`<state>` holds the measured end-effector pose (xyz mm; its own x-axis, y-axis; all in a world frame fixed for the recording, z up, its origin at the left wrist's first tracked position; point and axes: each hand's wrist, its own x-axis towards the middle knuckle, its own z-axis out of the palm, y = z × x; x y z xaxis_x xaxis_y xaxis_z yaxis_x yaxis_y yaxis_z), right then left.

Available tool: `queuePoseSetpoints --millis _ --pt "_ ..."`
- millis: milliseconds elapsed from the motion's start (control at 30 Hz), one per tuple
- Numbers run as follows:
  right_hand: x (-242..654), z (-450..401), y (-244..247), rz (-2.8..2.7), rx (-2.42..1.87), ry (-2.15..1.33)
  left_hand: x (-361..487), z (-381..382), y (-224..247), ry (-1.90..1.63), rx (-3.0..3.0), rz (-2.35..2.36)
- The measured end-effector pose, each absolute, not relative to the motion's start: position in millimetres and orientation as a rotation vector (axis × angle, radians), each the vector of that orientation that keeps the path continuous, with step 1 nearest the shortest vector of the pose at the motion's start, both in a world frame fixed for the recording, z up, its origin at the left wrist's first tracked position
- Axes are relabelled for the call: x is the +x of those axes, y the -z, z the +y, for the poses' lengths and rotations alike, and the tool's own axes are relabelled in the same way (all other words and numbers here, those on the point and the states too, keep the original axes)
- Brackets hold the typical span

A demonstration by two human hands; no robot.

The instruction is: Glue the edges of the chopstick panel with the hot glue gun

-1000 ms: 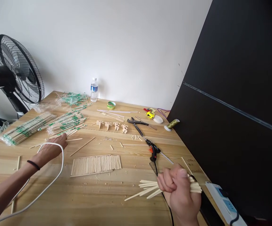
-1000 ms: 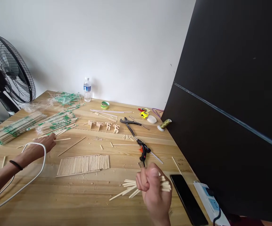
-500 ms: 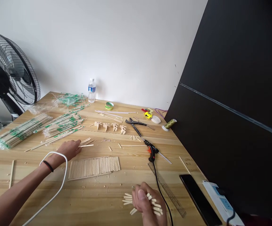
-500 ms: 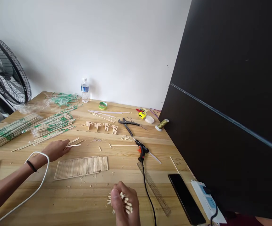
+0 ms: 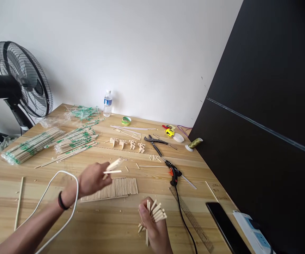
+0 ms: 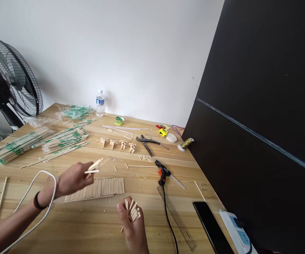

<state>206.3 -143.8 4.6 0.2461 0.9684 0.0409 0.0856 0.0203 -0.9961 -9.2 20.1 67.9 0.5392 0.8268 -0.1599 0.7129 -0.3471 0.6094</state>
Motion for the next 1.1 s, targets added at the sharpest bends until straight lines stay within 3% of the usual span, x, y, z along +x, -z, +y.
queuePoseSetpoints --millis 267,800,1100 --pt "208.8 -116.7 -20.8 -0.929 -1.202 -1.202 43.2 -41.4 -64.8 -0.416 1.663 0.57" --pt "210.9 -114.9 -42.8 -1.115 -1.444 -1.16 41.9 -58.7 -28.1 -0.601 1.299 0.66" --pt "210.0 -117.9 -51.4 -1.531 -1.572 -0.789 46.8 -65.9 -20.7 -0.616 1.314 0.798"
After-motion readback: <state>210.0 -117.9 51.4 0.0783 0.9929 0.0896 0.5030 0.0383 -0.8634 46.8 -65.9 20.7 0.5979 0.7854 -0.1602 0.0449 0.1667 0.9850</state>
